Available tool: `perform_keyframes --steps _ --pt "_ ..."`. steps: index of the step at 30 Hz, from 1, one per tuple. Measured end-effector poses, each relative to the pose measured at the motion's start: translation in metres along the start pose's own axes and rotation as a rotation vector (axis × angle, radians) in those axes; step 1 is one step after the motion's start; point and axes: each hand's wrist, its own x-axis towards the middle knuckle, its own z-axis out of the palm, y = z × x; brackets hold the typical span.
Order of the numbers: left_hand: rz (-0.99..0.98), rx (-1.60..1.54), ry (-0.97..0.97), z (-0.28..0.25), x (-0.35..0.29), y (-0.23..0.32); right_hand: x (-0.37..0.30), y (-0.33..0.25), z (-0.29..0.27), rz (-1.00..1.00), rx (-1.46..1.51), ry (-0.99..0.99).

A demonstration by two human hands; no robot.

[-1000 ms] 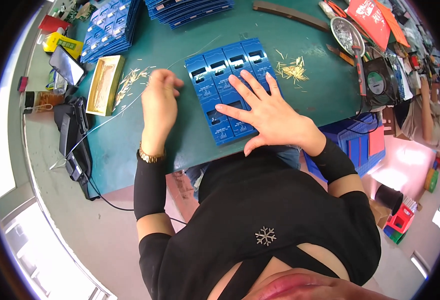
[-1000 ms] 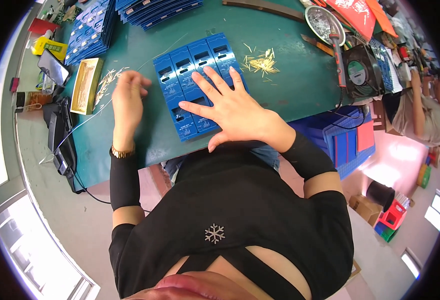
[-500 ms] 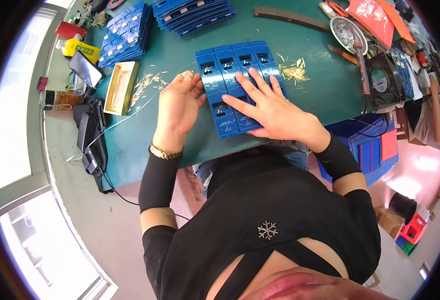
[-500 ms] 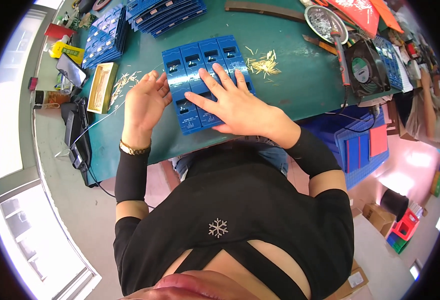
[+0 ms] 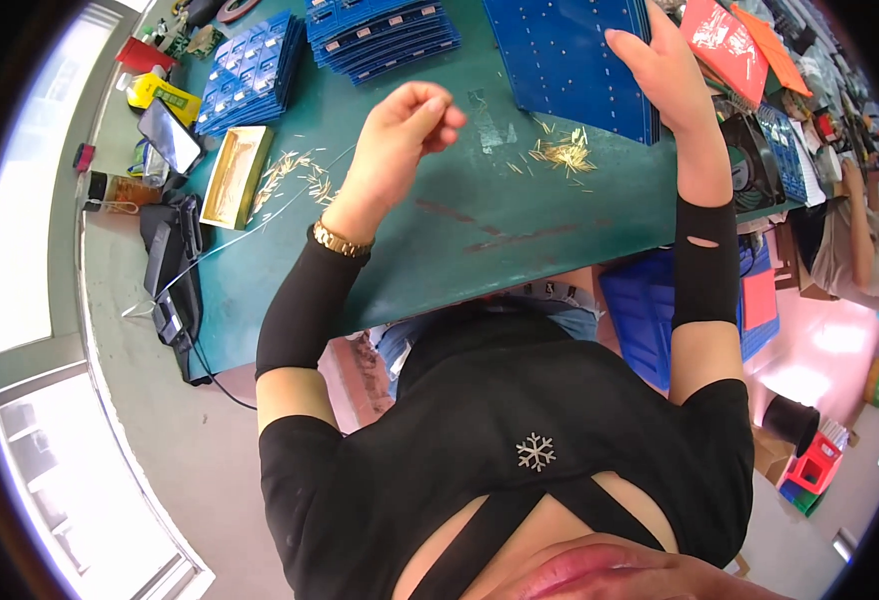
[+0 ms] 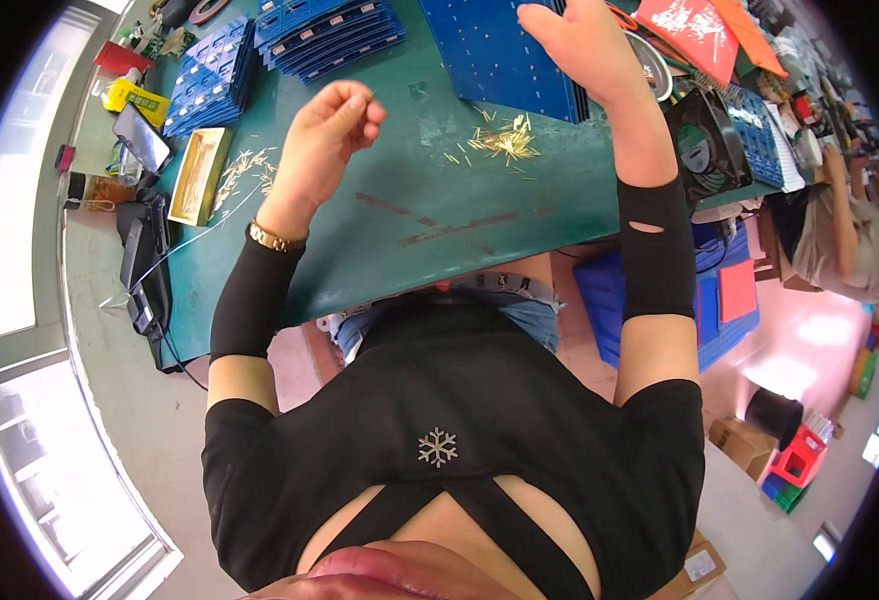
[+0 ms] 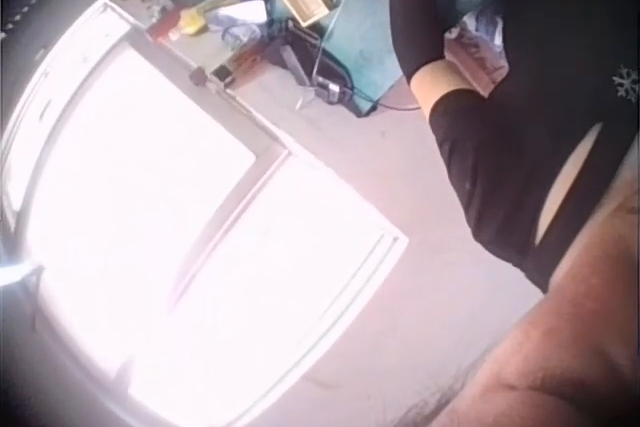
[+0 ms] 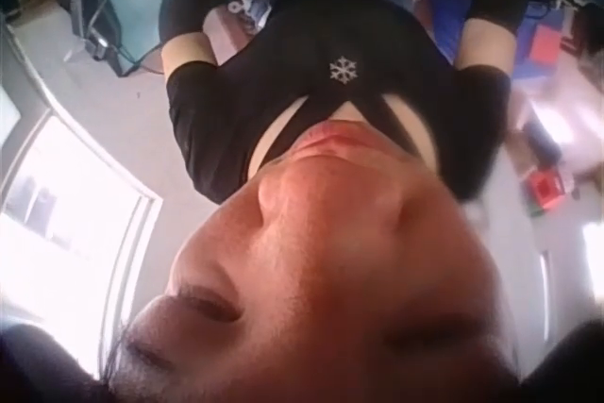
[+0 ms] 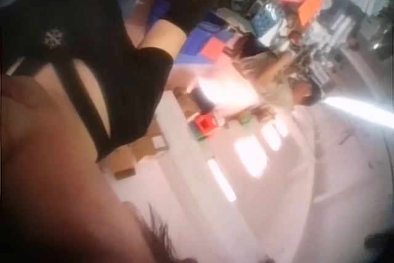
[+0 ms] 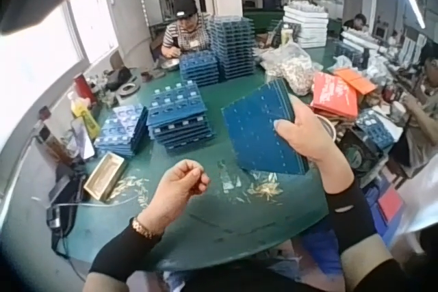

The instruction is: The person solders electronic components onto blue circuit board panels with a soldering iron and solder wire.

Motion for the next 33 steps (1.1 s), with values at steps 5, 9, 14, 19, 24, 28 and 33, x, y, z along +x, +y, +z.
perform_keyframes --steps 5,9,14,19,24,28,33 --pt "0.068 0.196 0.220 -0.016 -0.032 -0.055 -0.007 -0.008 0.018 -0.007 -0.254 -0.020" --pt "0.473 1.061 -0.048 -0.005 -0.034 -0.058 -0.022 0.033 -0.010 -0.027 -0.235 0.020" --pt "0.457 0.870 -0.028 0.001 -0.033 -0.056 -0.025 0.052 -0.038 0.033 -0.024 0.080" --pt "0.522 1.060 -0.039 -0.002 -0.034 -0.057 -0.028 0.039 -0.039 -0.053 0.145 0.219" --pt "0.534 1.106 -0.127 -0.008 -0.032 -0.051 -0.013 0.028 -0.034 0.001 -0.185 0.045" --pt "0.472 1.001 -0.099 -0.015 -0.032 -0.051 -0.012 -0.009 -0.003 -0.085 -0.380 0.131" --pt "0.462 0.966 0.082 -0.023 -0.024 -0.058 -0.008 0.003 -0.012 -0.085 -0.502 0.065"
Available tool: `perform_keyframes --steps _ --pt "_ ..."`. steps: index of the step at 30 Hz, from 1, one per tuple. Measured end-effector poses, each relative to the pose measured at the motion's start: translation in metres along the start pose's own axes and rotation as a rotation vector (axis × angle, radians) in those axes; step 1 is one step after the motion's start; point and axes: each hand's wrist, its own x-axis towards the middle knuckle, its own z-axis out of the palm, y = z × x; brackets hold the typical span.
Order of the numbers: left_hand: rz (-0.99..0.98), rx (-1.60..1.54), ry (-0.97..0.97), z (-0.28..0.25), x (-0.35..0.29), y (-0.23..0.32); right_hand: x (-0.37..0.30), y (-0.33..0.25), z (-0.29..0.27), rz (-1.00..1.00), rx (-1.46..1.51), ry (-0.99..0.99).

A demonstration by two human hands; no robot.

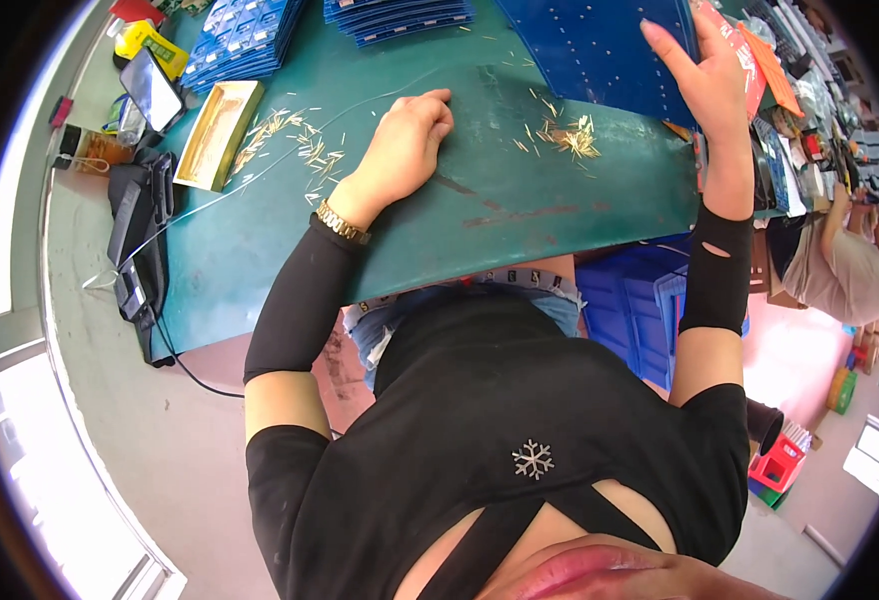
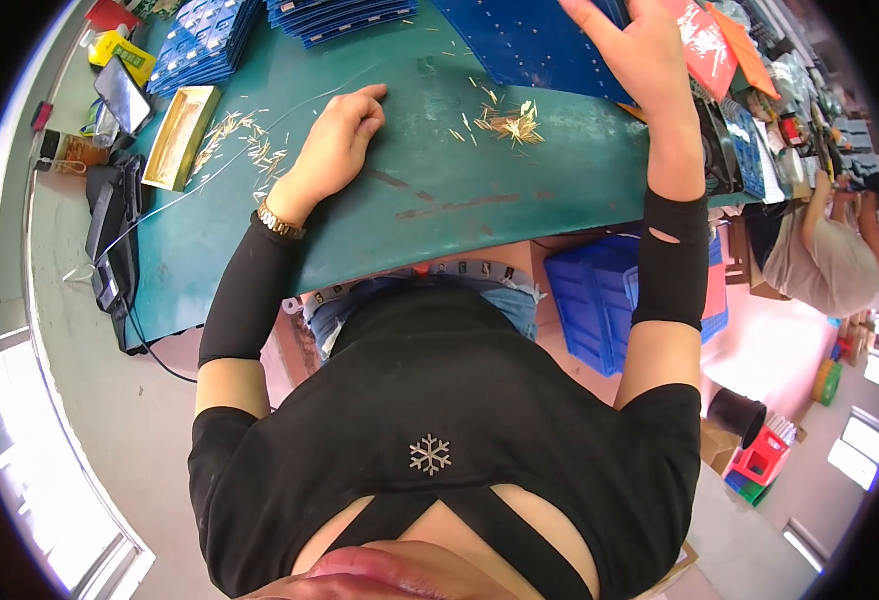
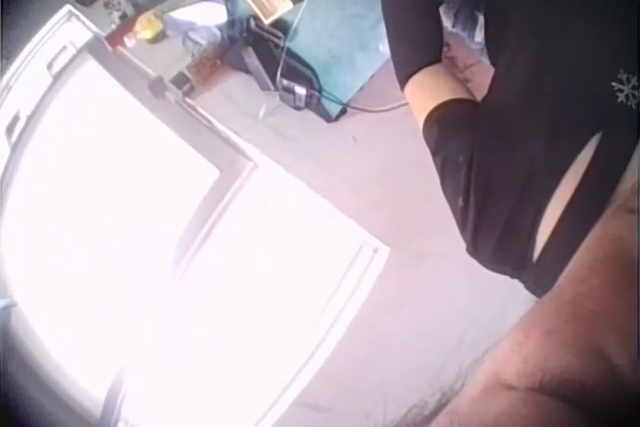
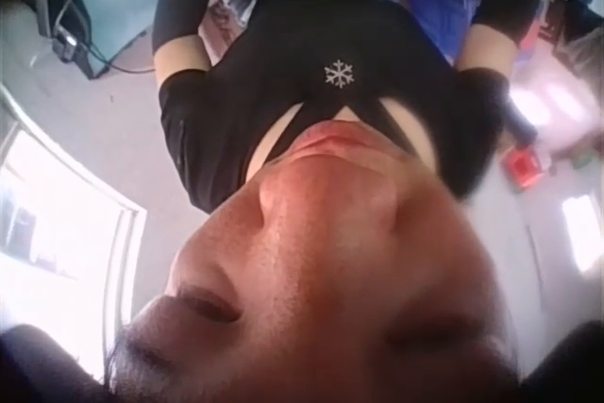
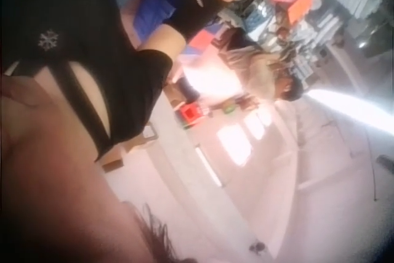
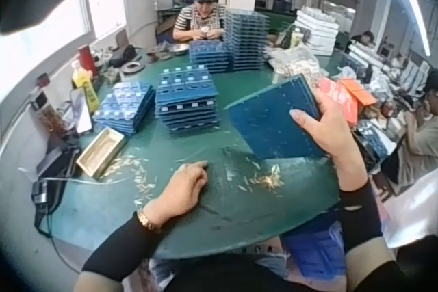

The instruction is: The person solders electronic components onto blue circuit board panels with a soldering iron and solder wire.

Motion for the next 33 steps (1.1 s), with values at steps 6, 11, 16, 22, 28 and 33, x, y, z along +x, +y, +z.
perform_keyframes --steps 6,11,16,22,28,33 --pt "-0.087 0.292 0.085 -0.008 0.006 -0.018 -0.012 0.002 0.000 -0.156 0.013 0.179" --pt "-0.321 0.425 0.188 -0.020 0.004 -0.027 -0.016 0.042 -0.005 -0.038 0.262 0.029" --pt "-0.023 0.590 0.327 -0.017 0.003 -0.041 -0.028 0.035 -0.009 -0.013 0.327 0.110" --pt "0.190 0.241 -0.081 0.020 0.069 -0.030 -0.027 0.038 -0.008 -0.037 0.280 0.106" --pt "-0.019 0.333 -0.105 0.041 0.105 -0.047 -0.037 0.037 -0.004 -0.040 0.184 0.145" --pt "0.199 0.176 -0.195 0.055 0.102 -0.035 -0.053 0.041 -0.004 0.002 0.262 0.243"
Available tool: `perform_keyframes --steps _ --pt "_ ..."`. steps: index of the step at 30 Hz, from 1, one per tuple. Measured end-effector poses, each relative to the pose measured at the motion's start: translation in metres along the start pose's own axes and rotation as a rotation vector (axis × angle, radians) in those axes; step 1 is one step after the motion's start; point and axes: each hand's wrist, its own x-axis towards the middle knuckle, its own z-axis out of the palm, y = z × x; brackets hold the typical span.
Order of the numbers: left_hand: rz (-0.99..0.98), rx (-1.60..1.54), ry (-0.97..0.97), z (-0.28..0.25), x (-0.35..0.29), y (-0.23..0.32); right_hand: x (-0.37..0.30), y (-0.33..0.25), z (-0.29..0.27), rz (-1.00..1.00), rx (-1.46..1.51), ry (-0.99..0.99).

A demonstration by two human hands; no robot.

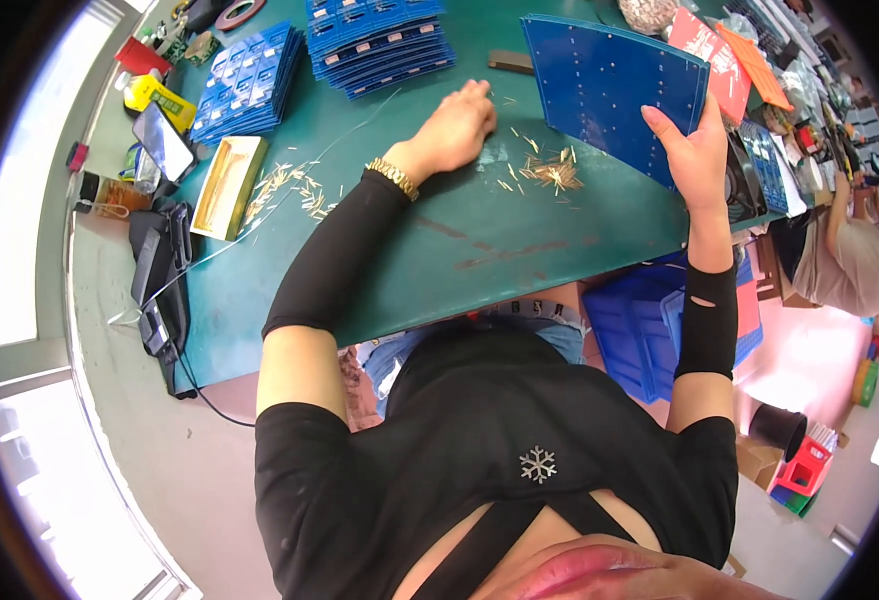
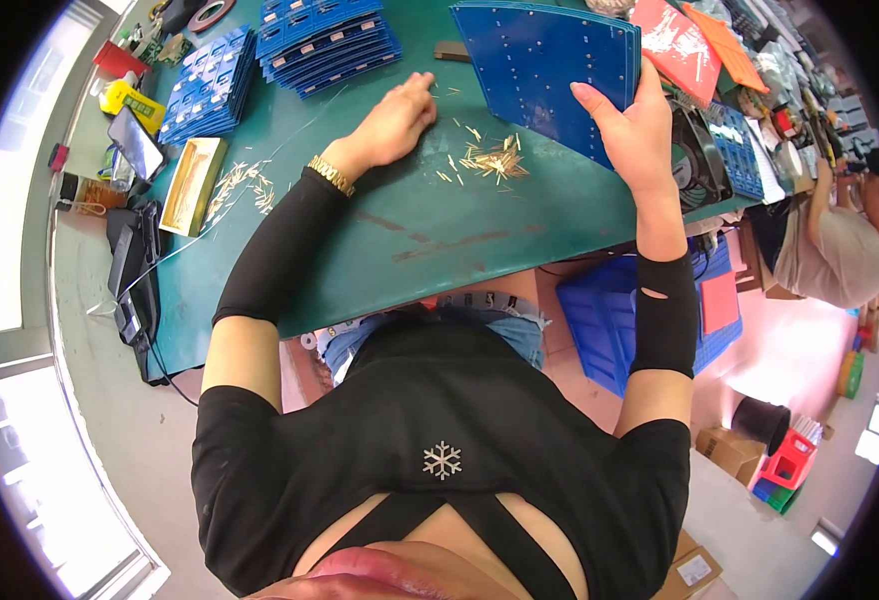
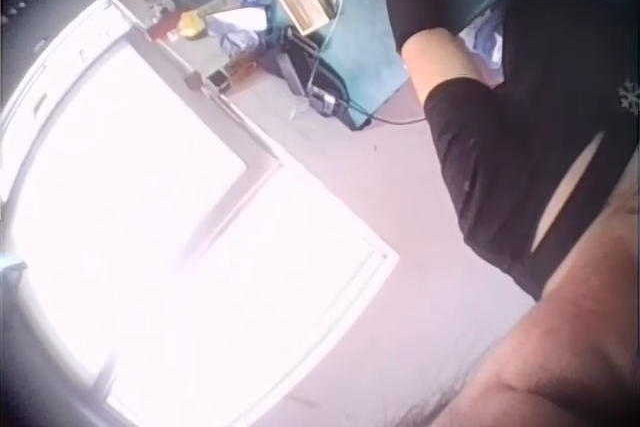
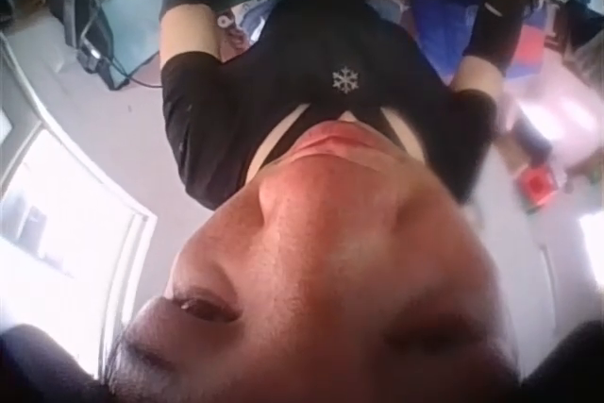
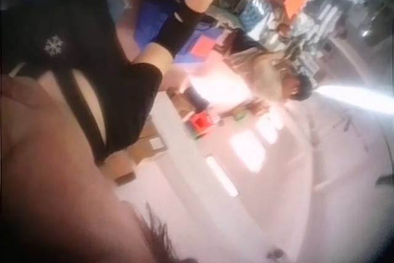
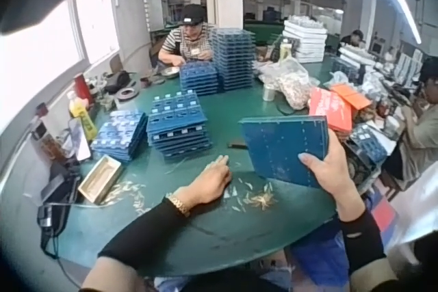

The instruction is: The person solders electronic components onto blue circuit board panels with a soldering iron and solder wire.

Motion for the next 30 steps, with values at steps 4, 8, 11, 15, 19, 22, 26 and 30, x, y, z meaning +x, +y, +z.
perform_keyframes --steps 4,8,11,15,19,22,26,30 --pt "-0.032 -0.304 -0.182 -0.015 0.002 0.021 -0.002 0.005 -0.008 0.008 0.196 0.121" --pt "-0.157 -0.089 -0.086 -0.005 0.015 -0.003 0.004 -0.003 -0.006 -0.049 0.176 0.157" --pt "-0.101 -0.057 -0.118 0.022 0.028 0.017 0.010 0.005 -0.006 -0.053 0.053 0.129" --pt "0.047 -0.089 -0.155 0.028 0.021 0.046 0.017 0.004 -0.008 -0.098 0.093 0.208" --pt "0.093 -0.337 -0.147 0.018 0.022 0.038 0.015 0.000 -0.007 -0.127 0.234 0.197" --pt "-0.232 0.079 0.047 0.021 0.033 0.014 0.016 -0.005 0.004 -0.104 0.169 0.216" --pt "-0.073 0.057 -0.045 0.033 0.024 0.038 0.019 0.002 0.000 -0.137 0.091 0.224" --pt "0.011 -0.267 -0.155 0.022 0.018 0.052 0.020 0.005 -0.003 -0.106 0.129 0.240"
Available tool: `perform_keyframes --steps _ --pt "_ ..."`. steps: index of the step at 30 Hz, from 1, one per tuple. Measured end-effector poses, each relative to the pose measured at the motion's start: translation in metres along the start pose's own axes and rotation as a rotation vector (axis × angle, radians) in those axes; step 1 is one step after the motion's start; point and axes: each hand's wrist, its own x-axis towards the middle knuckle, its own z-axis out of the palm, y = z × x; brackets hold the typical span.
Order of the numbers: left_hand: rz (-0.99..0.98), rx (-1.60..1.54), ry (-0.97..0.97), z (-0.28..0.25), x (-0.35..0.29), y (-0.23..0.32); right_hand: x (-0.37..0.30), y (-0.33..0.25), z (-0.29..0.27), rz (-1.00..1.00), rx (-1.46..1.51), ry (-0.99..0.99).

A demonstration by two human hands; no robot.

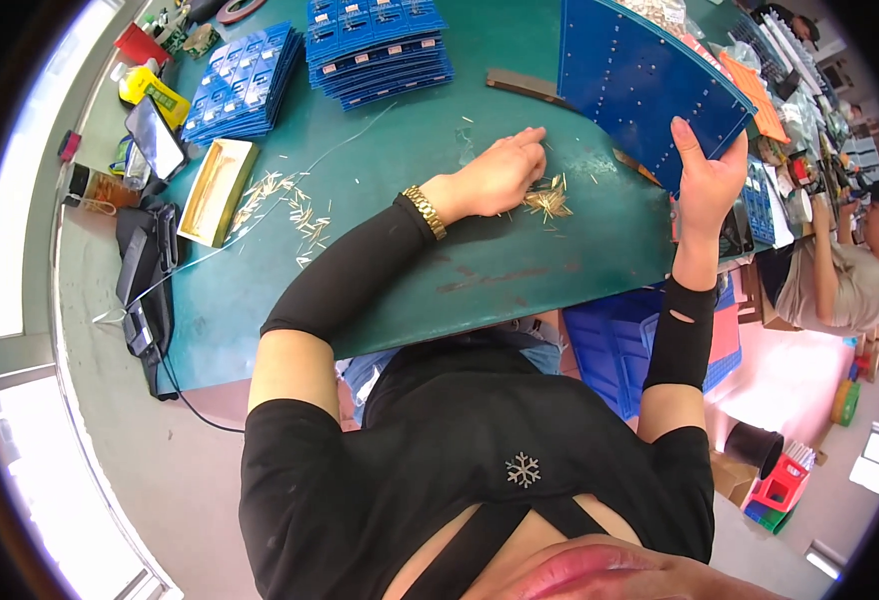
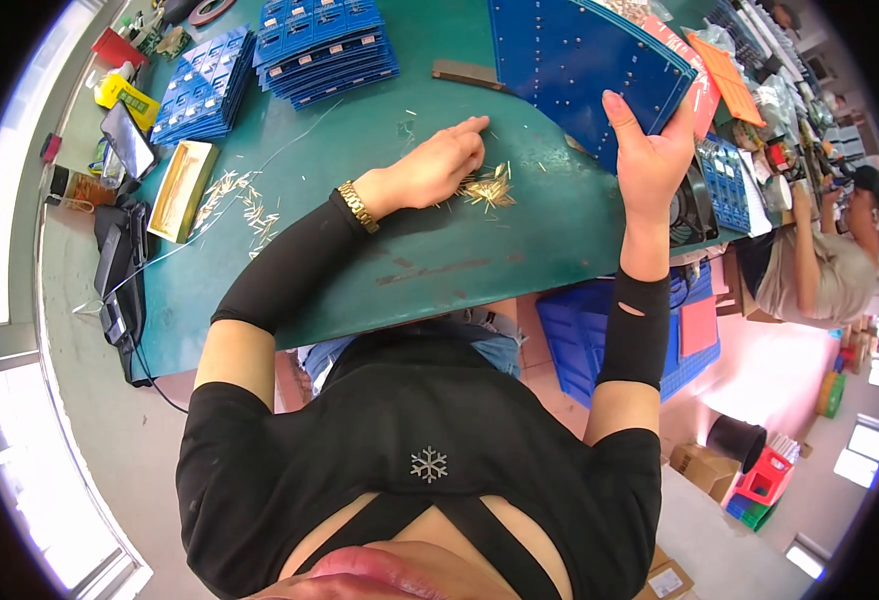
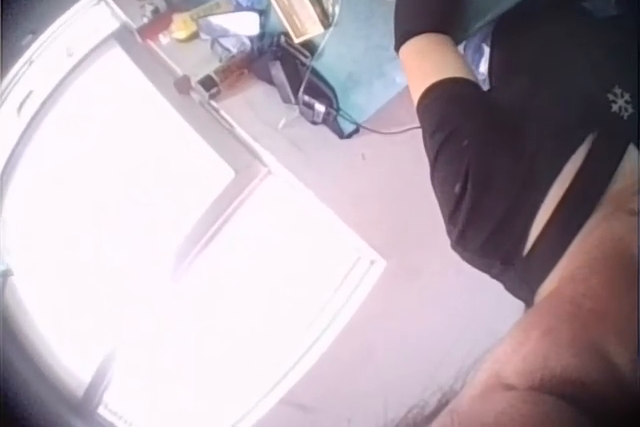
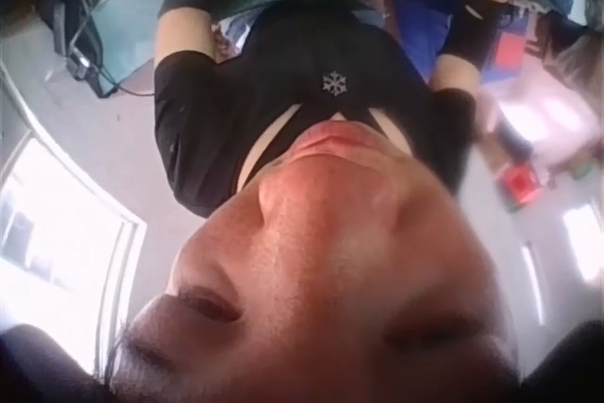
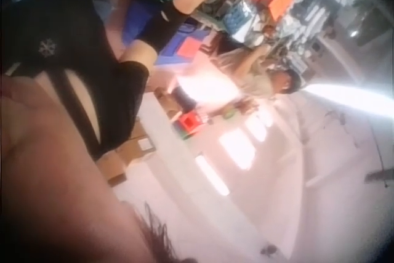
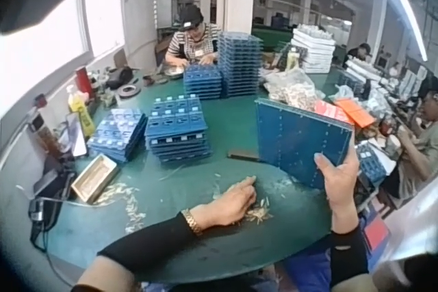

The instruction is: The person solders electronic components onto blue circuit board panels with a soldering iron and solder wire.

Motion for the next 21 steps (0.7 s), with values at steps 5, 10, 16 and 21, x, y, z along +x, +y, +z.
perform_keyframes --steps 5,10,16,21 --pt "-0.257 0.040 0.176 -0.021 0.014 -0.023 0.001 0.002 0.000 -0.025 0.003 0.010" --pt "0.025 0.026 -0.031 0.027 0.018 0.015 0.000 0.004 0.002 -0.016 0.013 -0.006" --pt "0.024 0.081 0.057 -0.021 -0.009 -0.009 0.001 0.005 0.002 -0.029 -0.028 0.005" --pt "-0.070 0.173 0.032 -0.007 -0.003 -0.013 0.002 0.009 0.011 -0.042 0.037 0.028"
